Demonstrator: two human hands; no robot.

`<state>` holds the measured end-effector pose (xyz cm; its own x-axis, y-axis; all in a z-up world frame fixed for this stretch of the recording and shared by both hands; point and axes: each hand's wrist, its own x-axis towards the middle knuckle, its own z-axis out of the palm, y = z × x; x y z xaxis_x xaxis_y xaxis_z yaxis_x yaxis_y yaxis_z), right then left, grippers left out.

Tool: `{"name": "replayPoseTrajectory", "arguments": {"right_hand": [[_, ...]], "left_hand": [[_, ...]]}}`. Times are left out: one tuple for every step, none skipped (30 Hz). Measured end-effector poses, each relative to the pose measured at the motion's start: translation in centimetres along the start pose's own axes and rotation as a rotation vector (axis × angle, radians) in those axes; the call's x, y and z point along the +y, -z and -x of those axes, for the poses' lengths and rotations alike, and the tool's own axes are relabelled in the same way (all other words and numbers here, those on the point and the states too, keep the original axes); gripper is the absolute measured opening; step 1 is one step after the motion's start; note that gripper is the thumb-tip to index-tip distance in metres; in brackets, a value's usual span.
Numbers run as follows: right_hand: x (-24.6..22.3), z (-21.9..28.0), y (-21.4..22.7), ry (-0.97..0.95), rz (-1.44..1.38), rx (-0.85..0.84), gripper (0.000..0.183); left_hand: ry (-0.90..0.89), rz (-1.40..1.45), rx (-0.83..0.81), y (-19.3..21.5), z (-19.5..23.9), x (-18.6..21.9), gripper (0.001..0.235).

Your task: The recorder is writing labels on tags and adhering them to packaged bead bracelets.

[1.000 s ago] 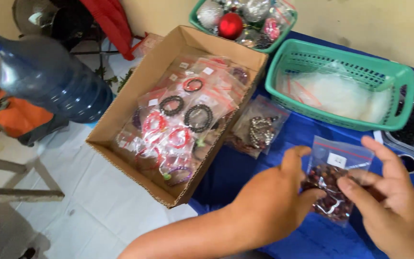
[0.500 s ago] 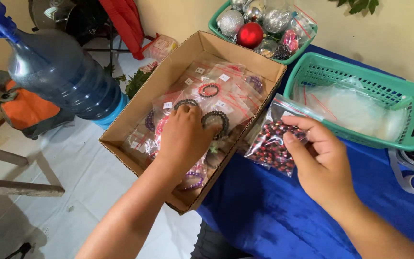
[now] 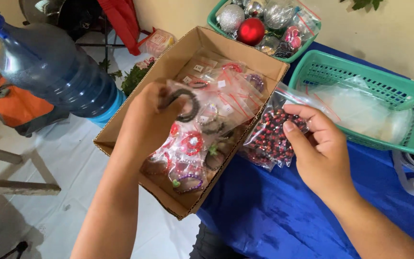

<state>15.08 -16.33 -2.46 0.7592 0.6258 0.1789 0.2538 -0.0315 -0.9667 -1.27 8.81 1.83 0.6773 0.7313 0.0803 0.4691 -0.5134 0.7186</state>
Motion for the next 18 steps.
{"name": "replayPoseTrajectory", "arguments": {"right_hand": [[0.0, 0.0, -0.2, -0.001, -0.003, -0.005, 0.03], [-0.1, 0.0, -0.4, 0.014, -0.024, -0.012, 0.03], [-0.1, -0.1, -0.5, 0.028, -0.045, -0.02, 0.03], [-0.2, 0.0, -0.7, 0.029, -0.047, -0.023, 0.03], [-0.4, 0.0, -0.9, 0.032, -0.066, -0.037, 0.03], [-0.4, 0.1, -1.1, 0.032, -0.085, -0.053, 0.03], [-0.5, 0.1, -1.2, 0.03, -0.088, -0.057, 0.03], [-0.6, 0.1, -1.4, 0.008, -0.105, -0.067, 0.032], [-0.7, 0.0, -1.5, -0.014, -0.121, -0.077, 0.034], [-0.7, -0.1, -1.8, -0.013, -0.123, -0.078, 0.034], [-0.8, -0.3, -2.1, -0.02, -0.165, -0.084, 0.035], [-0.8, -0.4, -2.3, -0.028, -0.206, -0.09, 0.036], [-1.0, -0.5, -2.8, -0.029, -0.208, -0.09, 0.036], [-1.3, -0.6, -3.2, -0.014, -0.247, -0.106, 0.036], [-1.5, -0.8, -3.6, 0.002, -0.286, -0.123, 0.036], [-1.8, -0.9, -4.3, 0.006, -0.287, -0.123, 0.036], [-2.0, -1.0, -4.9, 0.025, -0.375, -0.157, 0.036], [-2.3, -1.0, -5.4, 0.043, -0.46, -0.187, 0.036]], "left_hand": [[0.004, -0.002, 0.003, 0.1, 0.2, 0.2, 0.033], [-0.025, 0.037, -0.061, 0.2, 0.4, 0.4, 0.033], [-0.054, 0.077, -0.124, 0.3, 0.5, 0.6, 0.033], [-0.052, 0.075, -0.121, 0.7, 0.5, -0.1, 0.033], [-0.099, 0.054, -0.122, 1.0, 0.4, -0.9, 0.029], [-0.143, 0.032, -0.125, 1.3, 0.5, -1.7, 0.026], [-0.138, 0.03, -0.123, 2.0, 0.7, -1.3, 0.026], [-0.113, -0.037, -0.063, 2.7, 0.8, -0.9, 0.025], [-0.087, -0.105, -0.002, 3.3, 0.9, -0.5, 0.024], [-0.086, -0.106, -0.001, 3.6, 0.9, -0.6, 0.024], [-0.046, -0.11, 0.018, 3.8, 1.0, -0.7, 0.024], [-0.006, -0.114, 0.037, 4.1, 1.1, -0.8, 0.023], [-0.005, -0.116, 0.036, 3.5, 1.0, -1.7, 0.023], [-0.091, -0.157, 0.018, 2.8, 0.8, -2.6, 0.022], [-0.176, -0.199, -0.002, 2.2, 0.7, -3.4, 0.021], [-0.177, -0.199, 0.001, 1.8, 0.8, -3.3, 0.021], [-0.213, -0.233, -0.013, 1.3, 1.0, -3.1, 0.025], [-0.251, -0.266, -0.03, 0.7, 1.1, -2.9, 0.03]]}}
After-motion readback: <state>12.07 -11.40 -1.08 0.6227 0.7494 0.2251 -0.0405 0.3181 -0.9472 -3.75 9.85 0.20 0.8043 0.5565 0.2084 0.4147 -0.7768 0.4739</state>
